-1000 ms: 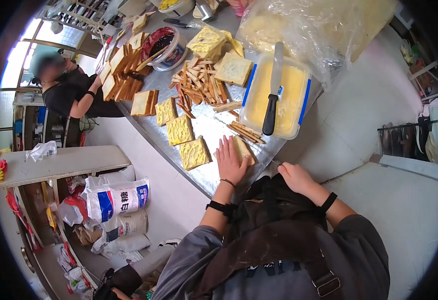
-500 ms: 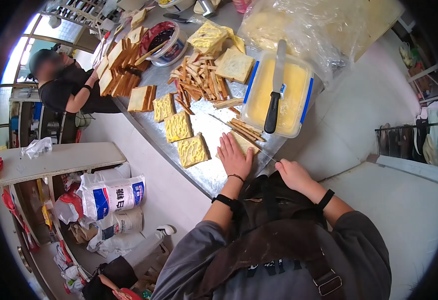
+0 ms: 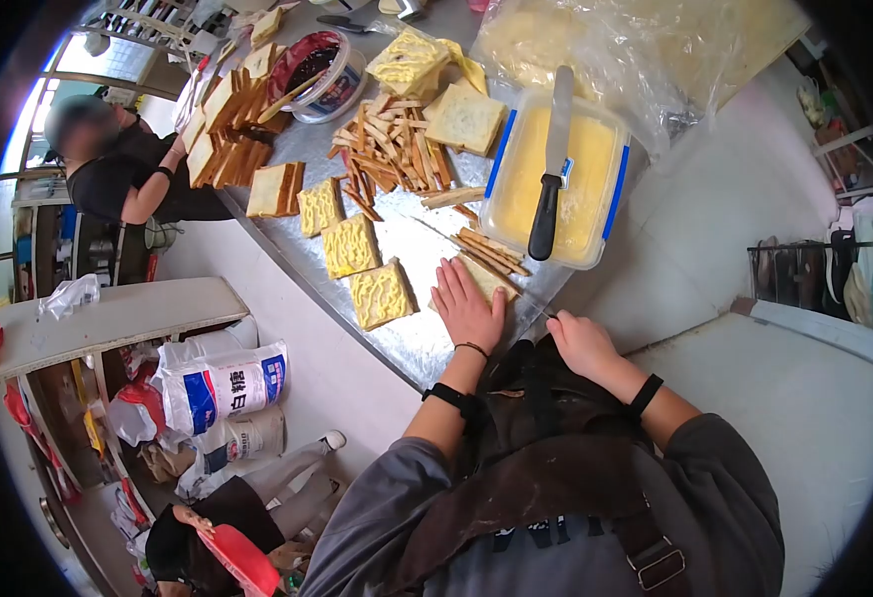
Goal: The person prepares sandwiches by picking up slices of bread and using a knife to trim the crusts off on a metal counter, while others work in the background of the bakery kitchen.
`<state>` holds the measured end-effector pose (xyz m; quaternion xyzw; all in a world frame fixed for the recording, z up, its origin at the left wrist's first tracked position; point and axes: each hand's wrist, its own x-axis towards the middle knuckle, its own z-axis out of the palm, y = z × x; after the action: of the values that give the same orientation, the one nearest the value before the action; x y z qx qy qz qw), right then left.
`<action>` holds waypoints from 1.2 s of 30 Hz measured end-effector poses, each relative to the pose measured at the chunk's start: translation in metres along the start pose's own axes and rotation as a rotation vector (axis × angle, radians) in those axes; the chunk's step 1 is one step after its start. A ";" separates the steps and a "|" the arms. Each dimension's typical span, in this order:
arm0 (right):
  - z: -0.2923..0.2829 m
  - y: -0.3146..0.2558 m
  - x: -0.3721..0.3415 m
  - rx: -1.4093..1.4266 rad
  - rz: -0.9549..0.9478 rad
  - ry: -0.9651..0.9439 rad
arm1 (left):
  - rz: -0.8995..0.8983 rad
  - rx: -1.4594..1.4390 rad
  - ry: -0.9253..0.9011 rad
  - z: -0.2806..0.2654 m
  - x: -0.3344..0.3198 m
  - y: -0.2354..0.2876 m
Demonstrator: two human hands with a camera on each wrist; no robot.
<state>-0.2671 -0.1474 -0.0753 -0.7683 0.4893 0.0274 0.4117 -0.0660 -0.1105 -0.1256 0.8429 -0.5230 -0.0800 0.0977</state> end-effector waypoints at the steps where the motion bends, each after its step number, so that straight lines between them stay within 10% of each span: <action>1: 0.000 -0.001 -0.001 -0.003 0.003 0.005 | 0.006 0.000 0.004 0.000 0.000 0.000; 36: 0.012 0.026 -0.005 0.025 0.028 -0.100 | 0.029 0.012 -0.024 0.004 0.003 -0.004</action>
<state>-0.2853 -0.1405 -0.0971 -0.7537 0.4794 0.0653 0.4448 -0.0620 -0.1120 -0.1303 0.8348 -0.5368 -0.0853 0.0875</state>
